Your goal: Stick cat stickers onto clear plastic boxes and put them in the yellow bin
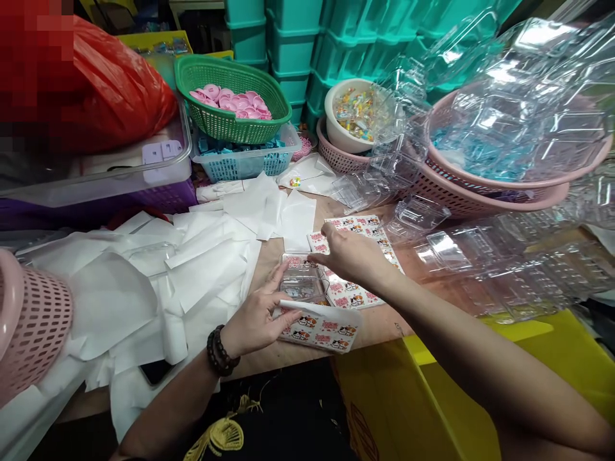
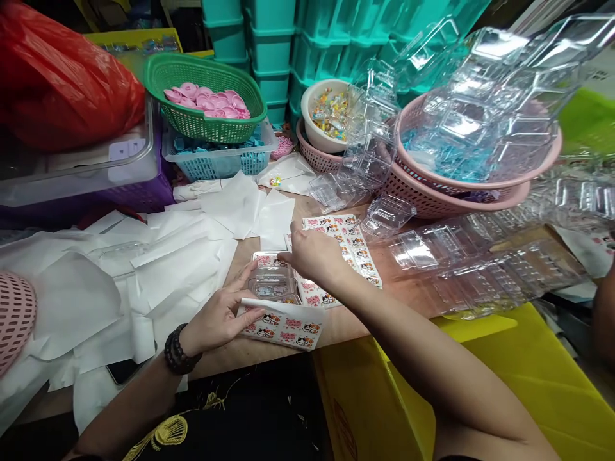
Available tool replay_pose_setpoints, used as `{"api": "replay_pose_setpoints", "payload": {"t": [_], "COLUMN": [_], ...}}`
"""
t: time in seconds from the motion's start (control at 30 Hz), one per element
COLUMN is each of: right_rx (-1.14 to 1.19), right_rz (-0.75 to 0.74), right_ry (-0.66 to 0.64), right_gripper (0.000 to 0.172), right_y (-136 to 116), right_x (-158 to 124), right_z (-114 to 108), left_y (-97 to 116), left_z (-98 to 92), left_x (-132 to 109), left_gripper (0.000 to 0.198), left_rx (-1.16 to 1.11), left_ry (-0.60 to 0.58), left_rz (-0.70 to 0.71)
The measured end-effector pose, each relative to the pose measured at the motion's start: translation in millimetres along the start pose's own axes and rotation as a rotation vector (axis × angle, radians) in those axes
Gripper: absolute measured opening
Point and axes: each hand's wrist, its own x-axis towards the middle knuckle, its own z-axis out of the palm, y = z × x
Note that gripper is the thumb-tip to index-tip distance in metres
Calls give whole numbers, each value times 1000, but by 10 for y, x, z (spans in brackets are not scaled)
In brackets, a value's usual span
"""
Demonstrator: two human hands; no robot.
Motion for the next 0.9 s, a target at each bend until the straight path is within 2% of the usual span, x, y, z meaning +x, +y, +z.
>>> {"api": "replay_pose_setpoints", "payload": {"t": [0.07,0.17,0.27,0.33,0.4,0.43,0.57,0.63,0.77,0.9], "right_rx": [64,213,269,299,298,271,49,-13,-5,-26], "right_rz": [-154,-419,-466,-478,-502,-517,-600,-650,-656,-669], "right_ry": [6,-166,-283,-237,-111,-26,393,539,622,536], "right_gripper": [58,85,106,109,102,93,26,3,12,14], "right_y": [82,265,443,507,507,485,363,335,346,325], "right_x": [-103,-259,-395,-477,-555,-591,-683,-683,-615,-509], "right_z": [11,75,173,258,371,439,734,846,943,935], "left_y": [-15,-29,0,48,102,124,140,111,49,30], "left_z": [-1,-27,-105,-176,-245,-272,-309,-290,-232,-203], "left_x": [1,-12,-72,-154,-265,-326,-548,-620,-689,-718], "left_gripper": [19,21,23,22,20,20,21,22,23,24], "left_rx": [-19,-64,-101,-103,-112,-123,-163,-186,-219,-228], "left_ry": [-15,-53,-66,-61,-70,-77,-57,-36,-24,-27], "left_rz": [1,8,7,7,-1,-10,-67,-86,-100,-106]}}
